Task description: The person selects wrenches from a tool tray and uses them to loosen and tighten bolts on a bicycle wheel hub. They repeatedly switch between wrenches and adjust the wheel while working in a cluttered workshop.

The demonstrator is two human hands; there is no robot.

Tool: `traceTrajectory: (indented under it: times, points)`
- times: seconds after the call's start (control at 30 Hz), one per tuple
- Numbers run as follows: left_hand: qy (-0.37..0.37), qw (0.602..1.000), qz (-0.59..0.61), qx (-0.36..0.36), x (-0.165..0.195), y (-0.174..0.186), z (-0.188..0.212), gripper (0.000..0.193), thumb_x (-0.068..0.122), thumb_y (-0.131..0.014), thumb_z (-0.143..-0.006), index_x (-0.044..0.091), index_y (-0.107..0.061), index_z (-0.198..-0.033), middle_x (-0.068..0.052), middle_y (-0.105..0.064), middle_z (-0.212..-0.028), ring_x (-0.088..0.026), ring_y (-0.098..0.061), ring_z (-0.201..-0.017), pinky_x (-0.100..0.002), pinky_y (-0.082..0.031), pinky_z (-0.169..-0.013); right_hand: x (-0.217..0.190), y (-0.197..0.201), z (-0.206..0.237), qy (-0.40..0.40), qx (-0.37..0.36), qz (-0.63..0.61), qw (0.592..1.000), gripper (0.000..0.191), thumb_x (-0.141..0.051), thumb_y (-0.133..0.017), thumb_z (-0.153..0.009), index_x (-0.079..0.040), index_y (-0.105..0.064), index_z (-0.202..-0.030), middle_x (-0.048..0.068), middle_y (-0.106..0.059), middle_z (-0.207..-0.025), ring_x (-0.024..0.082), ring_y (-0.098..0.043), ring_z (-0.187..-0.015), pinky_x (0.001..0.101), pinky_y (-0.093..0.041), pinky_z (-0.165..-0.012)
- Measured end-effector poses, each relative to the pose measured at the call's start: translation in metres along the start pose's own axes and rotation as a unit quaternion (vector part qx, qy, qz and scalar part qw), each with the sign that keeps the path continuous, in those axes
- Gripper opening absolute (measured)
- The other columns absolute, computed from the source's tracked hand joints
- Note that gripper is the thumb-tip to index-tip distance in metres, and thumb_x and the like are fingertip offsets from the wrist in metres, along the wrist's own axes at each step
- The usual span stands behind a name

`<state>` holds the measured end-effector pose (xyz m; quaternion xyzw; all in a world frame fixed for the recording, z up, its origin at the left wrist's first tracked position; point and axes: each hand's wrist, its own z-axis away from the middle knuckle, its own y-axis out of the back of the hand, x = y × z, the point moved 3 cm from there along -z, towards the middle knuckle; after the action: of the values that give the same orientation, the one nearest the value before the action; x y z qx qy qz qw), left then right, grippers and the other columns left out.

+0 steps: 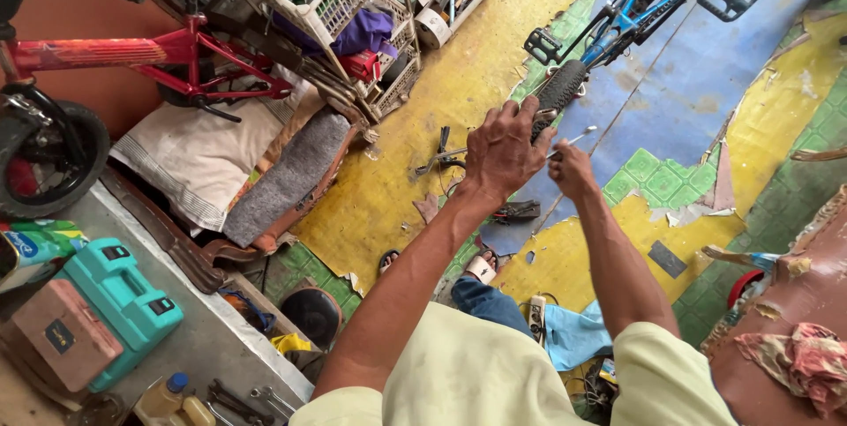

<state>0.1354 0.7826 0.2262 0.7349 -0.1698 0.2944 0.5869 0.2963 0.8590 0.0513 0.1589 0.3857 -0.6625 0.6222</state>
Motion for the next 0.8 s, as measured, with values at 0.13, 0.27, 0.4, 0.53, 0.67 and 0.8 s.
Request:
traceTrajectory:
  times: [0.13, 0.27, 0.4, 0.53, 0.67, 0.8]
  points:
    - [-0.009, 1.000, -0.002, 0.014, 0.005, 0.004, -0.001, 0.040, 0.037, -0.074, -0.089, 0.008, -0.062, -0.114, -0.013, -0.071, -0.098, -0.032, -0.072, -0.090, -0.044, -0.061, -0.066, -0.014, 0.030, 0.014, 0.127, 0.061, 0.107, 0.984, 0.030, -0.032, -0.054, -0.109, -0.002, -0.054, -0.110, 0.003, -0.057, -0.078, 0.014, -0.062, -0.063, 0.0300, -0.053, -0.050]
    - [-0.011, 1.000, 0.010, 0.009, 0.008, 0.011, 0.004, 0.040, 0.034, -0.075, -0.088, 0.007, -0.059, -0.113, -0.014, -0.071, -0.098, -0.034, -0.071, -0.091, -0.046, -0.061, -0.068, -0.016, 0.039, 0.052, 0.294, 0.061, 0.223, 0.927, 0.027, -0.023, -0.057, -0.109, 0.003, -0.054, -0.114, 0.010, -0.064, -0.083, 0.017, -0.068, -0.067, 0.0328, -0.057, -0.052]
    - [-0.030, 0.997, 0.058, 0.049, -0.004, 0.014, 0.034, 0.035, 0.031, -0.075, -0.092, 0.007, -0.059, -0.111, -0.014, -0.070, -0.101, -0.036, -0.069, -0.092, -0.046, -0.058, -0.074, 0.000, 0.037, 0.090, 0.358, 0.056, 0.289, 0.886, 0.023, -0.017, -0.058, -0.109, 0.004, -0.058, -0.117, 0.014, -0.070, -0.083, 0.015, -0.071, -0.068, 0.0293, -0.057, -0.054]
    - [-0.113, 0.969, 0.140, 0.168, -0.055, 0.017, 0.123, 0.041, 0.024, -0.079, -0.092, 0.005, -0.058, -0.123, -0.016, -0.067, -0.107, -0.038, -0.067, -0.096, -0.045, -0.057, -0.081, 0.023, 0.030, 0.118, 0.393, 0.061, 0.335, 0.854, 0.021, -0.016, -0.060, -0.108, 0.003, -0.061, -0.116, 0.012, -0.073, -0.079, 0.013, -0.068, -0.064, 0.0275, -0.054, -0.055]
    - [-0.075, 0.985, 0.131, 0.087, -0.143, 0.014, 0.228, 0.047, 0.025, -0.086, -0.083, 0.007, -0.062, -0.119, -0.018, -0.067, -0.106, -0.036, -0.070, -0.086, -0.041, -0.058, -0.069, 0.037, 0.026, 0.135, 0.438, 0.079, 0.388, 0.807, 0.018, -0.015, -0.062, -0.108, 0.002, -0.062, -0.114, 0.009, -0.074, -0.078, 0.012, -0.068, -0.064, 0.0275, -0.053, -0.056]
    - [0.087, 0.995, 0.042, -0.006, -0.230, 0.015, 0.282, 0.028, 0.025, -0.084, -0.079, 0.010, -0.069, -0.097, -0.012, -0.069, -0.092, -0.033, -0.070, -0.078, -0.042, -0.056, -0.064, 0.045, 0.021, 0.146, 0.438, 0.092, 0.409, 0.795, 0.017, -0.014, -0.063, -0.106, 0.001, -0.064, -0.113, 0.007, -0.075, -0.080, 0.012, -0.072, -0.066, 0.0264, -0.056, -0.057]
